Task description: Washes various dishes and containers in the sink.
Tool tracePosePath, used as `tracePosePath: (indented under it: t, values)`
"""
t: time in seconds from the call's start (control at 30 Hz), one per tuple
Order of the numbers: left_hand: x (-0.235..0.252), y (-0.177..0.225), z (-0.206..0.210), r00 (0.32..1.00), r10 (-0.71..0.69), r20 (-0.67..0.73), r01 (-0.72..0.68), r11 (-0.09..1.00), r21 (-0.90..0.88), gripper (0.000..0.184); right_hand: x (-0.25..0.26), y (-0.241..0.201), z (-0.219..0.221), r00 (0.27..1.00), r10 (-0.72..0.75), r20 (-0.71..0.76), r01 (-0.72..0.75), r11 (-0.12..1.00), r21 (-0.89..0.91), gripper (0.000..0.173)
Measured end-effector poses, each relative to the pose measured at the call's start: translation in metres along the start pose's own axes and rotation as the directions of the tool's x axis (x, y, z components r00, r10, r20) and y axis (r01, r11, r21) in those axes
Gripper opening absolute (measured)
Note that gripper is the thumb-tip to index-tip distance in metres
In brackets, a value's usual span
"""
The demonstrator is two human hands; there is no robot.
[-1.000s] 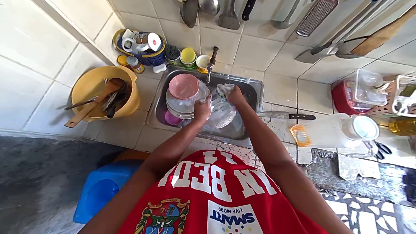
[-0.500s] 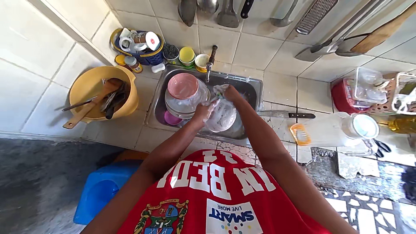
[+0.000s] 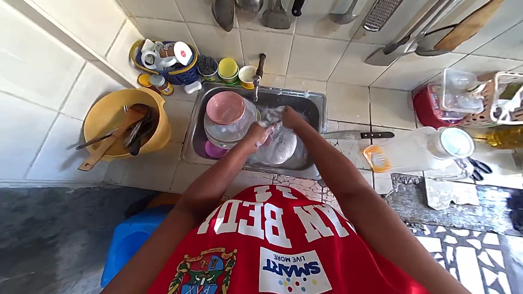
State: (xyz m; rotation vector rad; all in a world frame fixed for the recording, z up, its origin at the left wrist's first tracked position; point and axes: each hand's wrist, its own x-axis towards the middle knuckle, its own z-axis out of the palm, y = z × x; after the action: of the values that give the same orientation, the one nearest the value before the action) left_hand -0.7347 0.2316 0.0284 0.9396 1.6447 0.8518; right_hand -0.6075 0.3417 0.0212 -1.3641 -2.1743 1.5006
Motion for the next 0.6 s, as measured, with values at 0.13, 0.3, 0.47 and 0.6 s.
tracePosePath:
  t: [0.13, 0.3, 0.47, 0.6]
  values:
    - [-0.006, -0.011, 0.001, 0.971, 0.105, -0.214, -0.154, 0.962, -0.225, 0.028, 0.011, 0.038, -0.005, 0.992, 0.096, -0.085, -0.041, 0.864, 0.501, 0.045]
    - [-0.002, -0.035, -0.017, 0.98, 0.084, -0.182, -0.145, 0.923, -0.355, 0.049, -0.01, 0.048, 0.013, 0.96, 0.264, -0.092, -0.133, 0.72, 0.681, 0.041]
    - [-0.009, -0.012, -0.003, 0.998, -0.06, 0.004, 0.06, 0.992, -0.113, 0.033, 0.009, 0.001, 0.012, 0.998, -0.005, 0.059, 0.006, 0.999, -0.031, 0.031]
    - [-0.009, -0.012, 0.004, 0.985, -0.04, -0.167, 0.0, 0.972, -0.234, 0.036, 0.014, 0.007, 0.0, 0.996, -0.09, 0.013, 0.085, 0.971, 0.225, 0.03]
